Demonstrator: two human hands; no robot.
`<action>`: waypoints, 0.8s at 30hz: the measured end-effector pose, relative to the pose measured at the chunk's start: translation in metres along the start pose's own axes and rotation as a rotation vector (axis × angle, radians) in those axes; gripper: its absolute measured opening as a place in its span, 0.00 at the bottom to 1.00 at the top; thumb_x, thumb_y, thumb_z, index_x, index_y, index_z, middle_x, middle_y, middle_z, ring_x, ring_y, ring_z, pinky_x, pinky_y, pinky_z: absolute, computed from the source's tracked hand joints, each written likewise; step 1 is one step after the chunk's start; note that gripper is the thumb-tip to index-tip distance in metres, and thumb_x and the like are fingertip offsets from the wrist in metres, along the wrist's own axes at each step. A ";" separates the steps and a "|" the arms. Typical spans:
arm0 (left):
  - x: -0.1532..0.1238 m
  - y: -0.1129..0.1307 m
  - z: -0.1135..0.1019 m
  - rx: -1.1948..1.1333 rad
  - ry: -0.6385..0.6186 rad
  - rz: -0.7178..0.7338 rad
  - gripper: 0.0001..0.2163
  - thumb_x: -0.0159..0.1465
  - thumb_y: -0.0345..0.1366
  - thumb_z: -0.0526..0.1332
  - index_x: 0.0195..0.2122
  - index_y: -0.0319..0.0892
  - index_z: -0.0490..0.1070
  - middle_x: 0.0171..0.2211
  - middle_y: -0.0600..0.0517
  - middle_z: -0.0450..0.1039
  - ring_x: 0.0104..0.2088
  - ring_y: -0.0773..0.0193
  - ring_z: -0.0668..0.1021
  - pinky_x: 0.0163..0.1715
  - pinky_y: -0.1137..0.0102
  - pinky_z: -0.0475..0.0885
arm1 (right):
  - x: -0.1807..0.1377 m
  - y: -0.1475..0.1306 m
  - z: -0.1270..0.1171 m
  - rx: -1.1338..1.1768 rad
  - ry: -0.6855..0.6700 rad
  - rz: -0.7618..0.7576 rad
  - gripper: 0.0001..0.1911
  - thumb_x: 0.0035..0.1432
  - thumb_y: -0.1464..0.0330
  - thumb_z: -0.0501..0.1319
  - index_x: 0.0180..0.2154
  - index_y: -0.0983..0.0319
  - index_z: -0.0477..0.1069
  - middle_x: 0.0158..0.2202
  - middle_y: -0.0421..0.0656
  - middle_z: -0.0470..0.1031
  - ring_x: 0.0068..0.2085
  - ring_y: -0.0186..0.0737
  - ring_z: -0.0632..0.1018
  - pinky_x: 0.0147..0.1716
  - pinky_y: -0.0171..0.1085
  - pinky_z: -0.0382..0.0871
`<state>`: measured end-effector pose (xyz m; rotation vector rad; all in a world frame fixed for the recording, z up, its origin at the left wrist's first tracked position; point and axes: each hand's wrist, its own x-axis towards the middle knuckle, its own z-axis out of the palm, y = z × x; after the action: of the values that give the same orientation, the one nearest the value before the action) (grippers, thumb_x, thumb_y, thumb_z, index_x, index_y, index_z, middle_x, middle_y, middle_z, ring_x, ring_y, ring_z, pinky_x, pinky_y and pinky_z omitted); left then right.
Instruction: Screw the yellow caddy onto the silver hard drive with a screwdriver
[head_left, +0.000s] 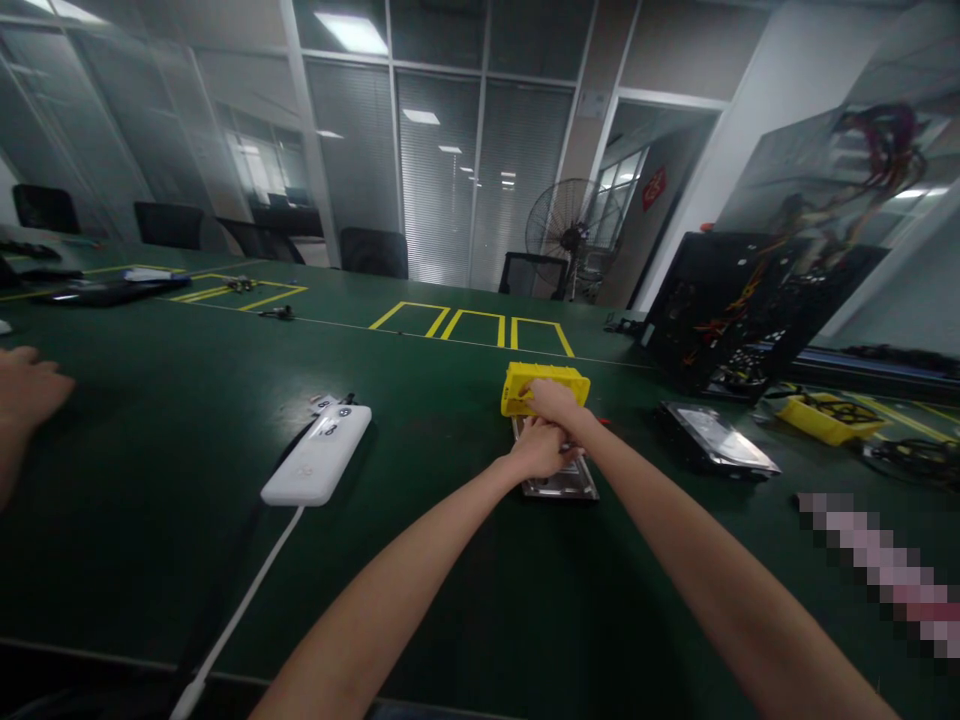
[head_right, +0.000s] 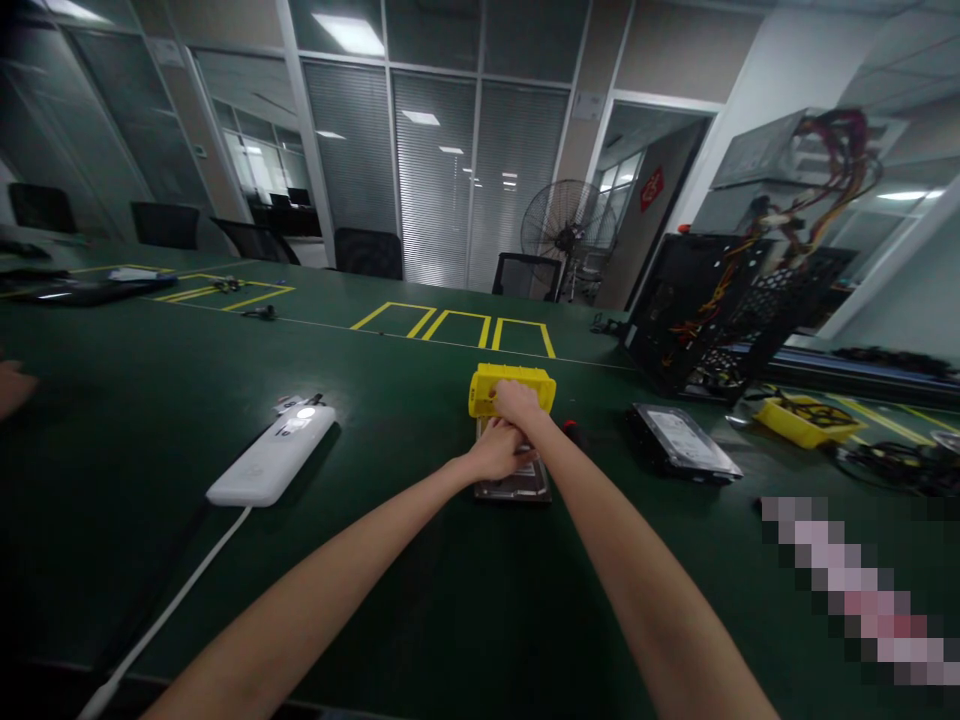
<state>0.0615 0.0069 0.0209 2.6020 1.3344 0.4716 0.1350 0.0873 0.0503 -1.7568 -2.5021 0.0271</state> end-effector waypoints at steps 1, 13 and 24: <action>0.000 0.000 0.000 0.000 0.000 -0.005 0.18 0.66 0.44 0.50 0.50 0.41 0.71 0.53 0.45 0.69 0.55 0.49 0.66 0.54 0.56 0.59 | 0.001 -0.001 0.000 -0.010 0.000 0.003 0.18 0.58 0.69 0.54 0.50 0.59 0.72 0.47 0.53 0.75 0.49 0.51 0.76 0.45 0.45 0.69; -0.002 0.002 -0.002 -0.022 0.009 -0.019 0.18 0.66 0.42 0.52 0.53 0.40 0.67 0.54 0.45 0.69 0.56 0.50 0.67 0.55 0.56 0.59 | 0.000 -0.004 0.005 -0.025 -0.035 0.063 0.19 0.58 0.71 0.54 0.50 0.60 0.72 0.46 0.52 0.76 0.47 0.50 0.77 0.42 0.43 0.71; -0.002 0.001 -0.001 -0.024 0.016 0.011 0.16 0.66 0.41 0.52 0.49 0.40 0.70 0.53 0.44 0.69 0.55 0.51 0.68 0.54 0.57 0.59 | -0.001 0.000 0.007 -0.001 -0.028 0.077 0.19 0.59 0.70 0.54 0.51 0.59 0.71 0.47 0.53 0.75 0.47 0.49 0.77 0.42 0.42 0.69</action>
<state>0.0611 0.0048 0.0221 2.5930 1.3123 0.5071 0.1348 0.0867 0.0434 -1.8655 -2.4523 0.0565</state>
